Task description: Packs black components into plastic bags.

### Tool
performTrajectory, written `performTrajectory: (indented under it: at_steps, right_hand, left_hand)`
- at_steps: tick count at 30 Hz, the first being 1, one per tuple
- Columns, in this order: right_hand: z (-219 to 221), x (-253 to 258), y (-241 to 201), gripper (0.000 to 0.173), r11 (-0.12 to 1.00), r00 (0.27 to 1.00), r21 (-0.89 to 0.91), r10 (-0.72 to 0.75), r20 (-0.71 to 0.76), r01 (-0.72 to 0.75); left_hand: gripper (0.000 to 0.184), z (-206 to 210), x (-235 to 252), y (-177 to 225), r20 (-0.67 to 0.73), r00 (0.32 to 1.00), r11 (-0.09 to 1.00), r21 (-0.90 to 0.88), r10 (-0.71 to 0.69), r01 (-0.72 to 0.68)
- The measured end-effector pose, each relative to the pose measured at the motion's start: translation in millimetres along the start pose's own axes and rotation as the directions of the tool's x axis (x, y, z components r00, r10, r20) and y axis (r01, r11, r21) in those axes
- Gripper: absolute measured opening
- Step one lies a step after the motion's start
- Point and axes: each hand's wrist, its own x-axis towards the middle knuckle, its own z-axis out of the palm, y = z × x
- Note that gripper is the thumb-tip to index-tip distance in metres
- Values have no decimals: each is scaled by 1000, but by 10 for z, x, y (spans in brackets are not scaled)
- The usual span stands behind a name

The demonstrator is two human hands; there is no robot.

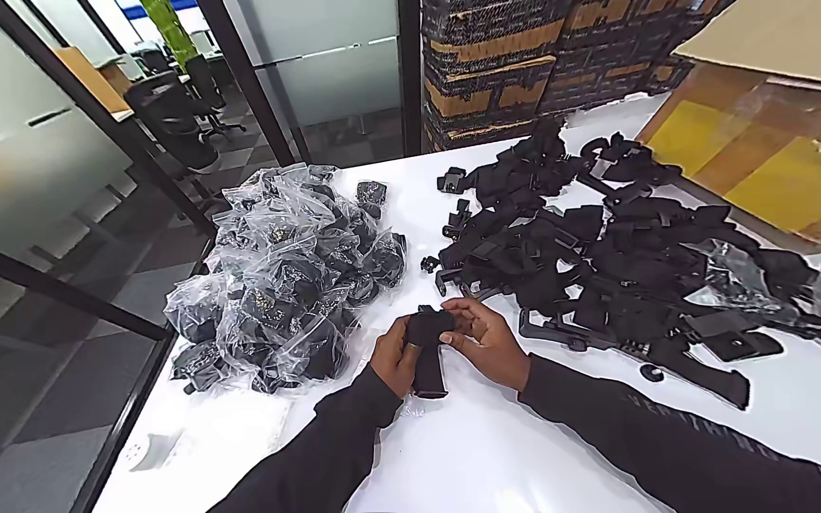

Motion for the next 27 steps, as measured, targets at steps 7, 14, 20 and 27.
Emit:
performTrajectory:
  at_steps: [7,14,20,27]
  right_hand:
    - [-38,5,22,46,993,999,-109,-42,-6,41]
    - [-16,-29,1,53,974,997,-210,-77,27,81]
    - [-76,-68,6,61,856,939,-386,-301,168,344]
    - [44,-130,-37,45,567,801,-566,-415,431,598]
  left_hand:
    - [49,28,-19,27,29,1000,988,-151,6,-1]
    - [32,23,3,55,-49,999,982,-188,-2,-8]
    - [26,-50,71,159,-130,959,897,-403,-250,180]
    - [22,-1,60,134,-206,955,924,-360,-216,131]
